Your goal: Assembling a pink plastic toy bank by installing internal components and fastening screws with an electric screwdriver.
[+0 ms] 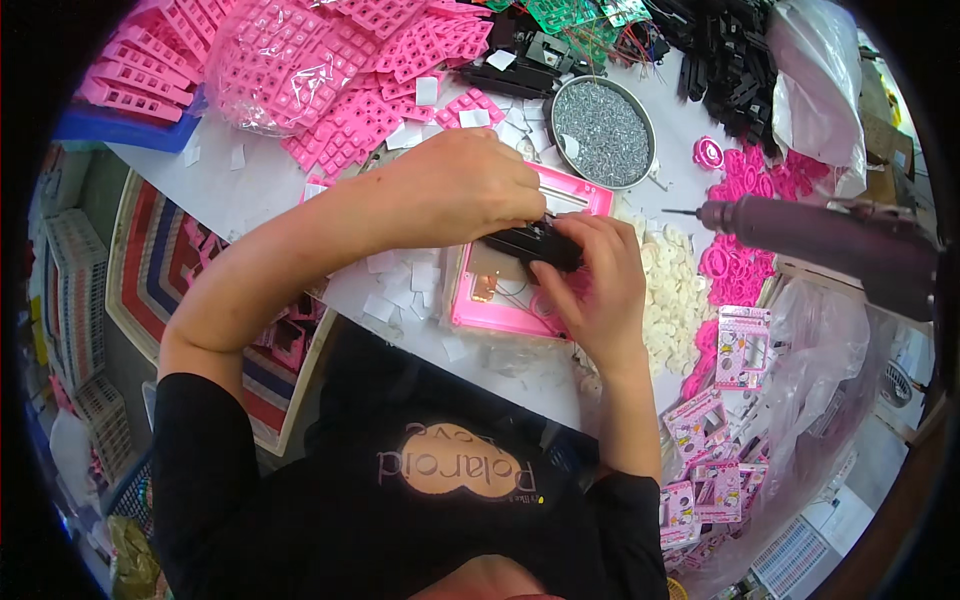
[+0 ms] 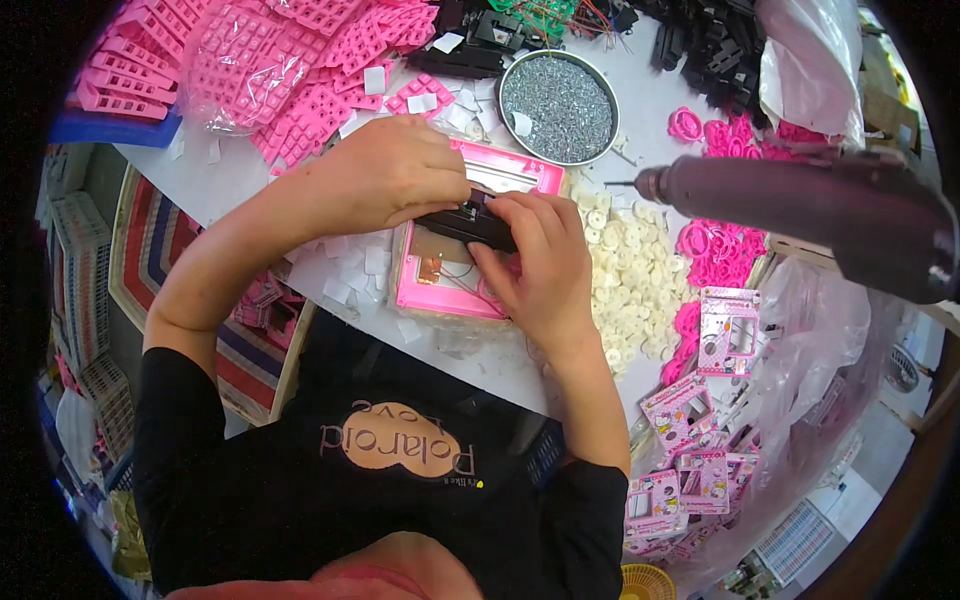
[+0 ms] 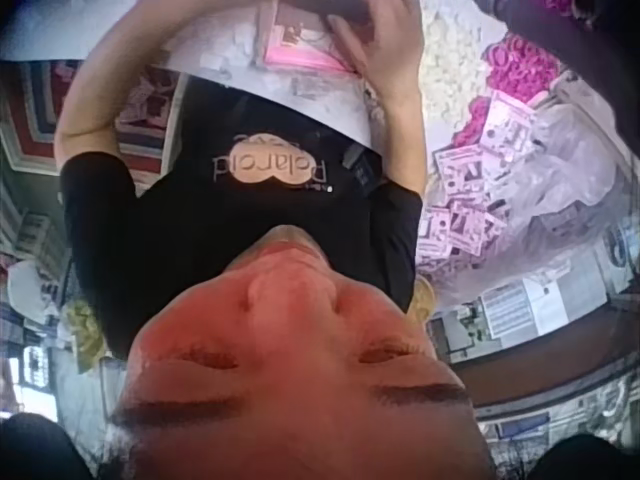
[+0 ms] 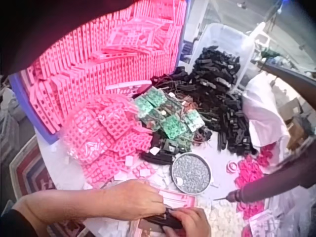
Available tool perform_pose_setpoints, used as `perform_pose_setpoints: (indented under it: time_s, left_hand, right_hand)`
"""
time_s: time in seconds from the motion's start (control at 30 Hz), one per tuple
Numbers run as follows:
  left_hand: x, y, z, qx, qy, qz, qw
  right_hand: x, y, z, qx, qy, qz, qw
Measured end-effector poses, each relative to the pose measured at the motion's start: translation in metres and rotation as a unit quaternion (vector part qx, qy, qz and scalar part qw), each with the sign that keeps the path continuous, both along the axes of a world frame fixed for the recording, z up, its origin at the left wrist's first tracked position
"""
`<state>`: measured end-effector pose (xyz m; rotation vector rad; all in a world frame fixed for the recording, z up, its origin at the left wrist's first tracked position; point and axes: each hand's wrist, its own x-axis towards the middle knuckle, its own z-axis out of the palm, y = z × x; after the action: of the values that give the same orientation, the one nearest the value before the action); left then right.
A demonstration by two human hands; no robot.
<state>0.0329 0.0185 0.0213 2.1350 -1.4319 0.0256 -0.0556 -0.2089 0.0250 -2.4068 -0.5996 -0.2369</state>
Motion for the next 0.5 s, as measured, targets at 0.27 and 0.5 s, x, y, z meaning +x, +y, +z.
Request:
perform_pose_setpoints:
  time_s: [0.27,0.5]
  left_hand:
    - [0.008,-0.005,0.010,0.054,-0.028,-0.018,0.998]
    - [0.008,-0.010,0.019,0.100,-0.101,-0.033,0.989]
  right_hand:
    - [0.002,0.001,0.002,-0.011,0.008,0.004,1.000]
    - [0.008,0.003,0.011,-0.044,0.025,0.030,0.998]
